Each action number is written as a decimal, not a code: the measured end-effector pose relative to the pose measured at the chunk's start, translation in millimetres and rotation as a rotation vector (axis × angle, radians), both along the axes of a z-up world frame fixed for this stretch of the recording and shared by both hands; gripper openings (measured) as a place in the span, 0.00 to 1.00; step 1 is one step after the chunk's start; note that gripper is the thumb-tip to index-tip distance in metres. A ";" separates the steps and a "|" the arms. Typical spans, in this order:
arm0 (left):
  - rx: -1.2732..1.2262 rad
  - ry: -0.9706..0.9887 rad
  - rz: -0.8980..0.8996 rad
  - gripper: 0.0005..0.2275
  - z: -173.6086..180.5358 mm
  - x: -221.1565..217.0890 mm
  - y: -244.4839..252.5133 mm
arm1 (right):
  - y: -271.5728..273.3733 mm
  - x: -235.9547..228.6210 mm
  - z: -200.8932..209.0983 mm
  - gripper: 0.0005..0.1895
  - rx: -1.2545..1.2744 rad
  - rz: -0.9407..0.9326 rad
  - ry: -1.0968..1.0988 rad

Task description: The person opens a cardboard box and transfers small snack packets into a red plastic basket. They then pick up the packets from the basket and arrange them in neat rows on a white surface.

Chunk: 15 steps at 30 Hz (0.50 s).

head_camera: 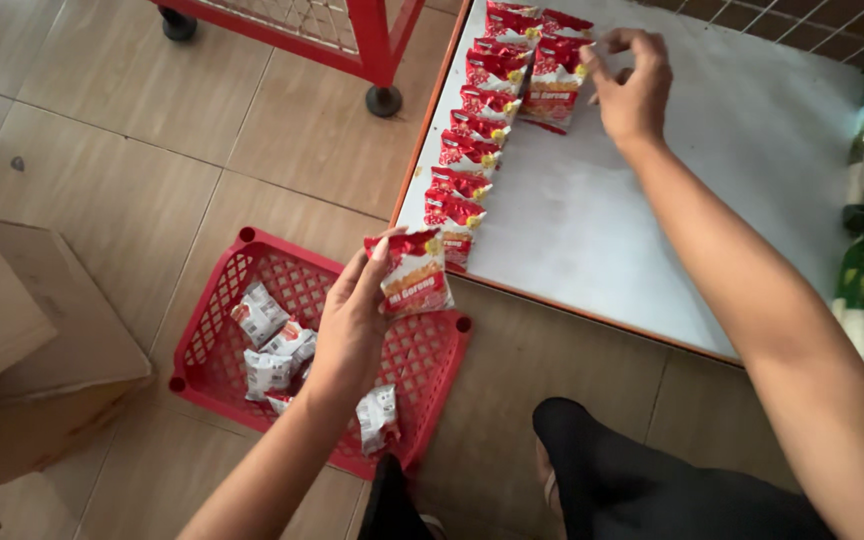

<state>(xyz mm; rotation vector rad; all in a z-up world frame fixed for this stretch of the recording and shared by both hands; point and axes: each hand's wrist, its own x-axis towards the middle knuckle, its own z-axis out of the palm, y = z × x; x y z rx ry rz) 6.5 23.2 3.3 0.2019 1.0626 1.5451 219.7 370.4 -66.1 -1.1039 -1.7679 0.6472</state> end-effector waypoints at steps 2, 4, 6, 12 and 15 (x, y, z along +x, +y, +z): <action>0.022 0.025 -0.023 0.16 4.8 3.7 10.5 | -14.9 9.9 19.5 0.12 0.113 0.029 -0.074; 0.110 0.064 -0.068 0.17 8.5 9.8 26.7 | -35.6 21.3 38.8 0.11 0.024 0.070 -0.122; 0.132 0.034 -0.087 0.17 7.5 21.5 54.2 | -61.2 37.3 58.9 0.12 -0.260 0.125 -0.146; 0.373 0.148 -0.163 0.19 -4.0 56.3 110.5 | -125.5 50.0 97.4 0.10 -0.668 0.562 0.112; 0.298 0.044 -0.199 0.18 -14.2 64.2 104.9 | -141.0 48.0 95.2 0.12 -0.693 0.610 -0.028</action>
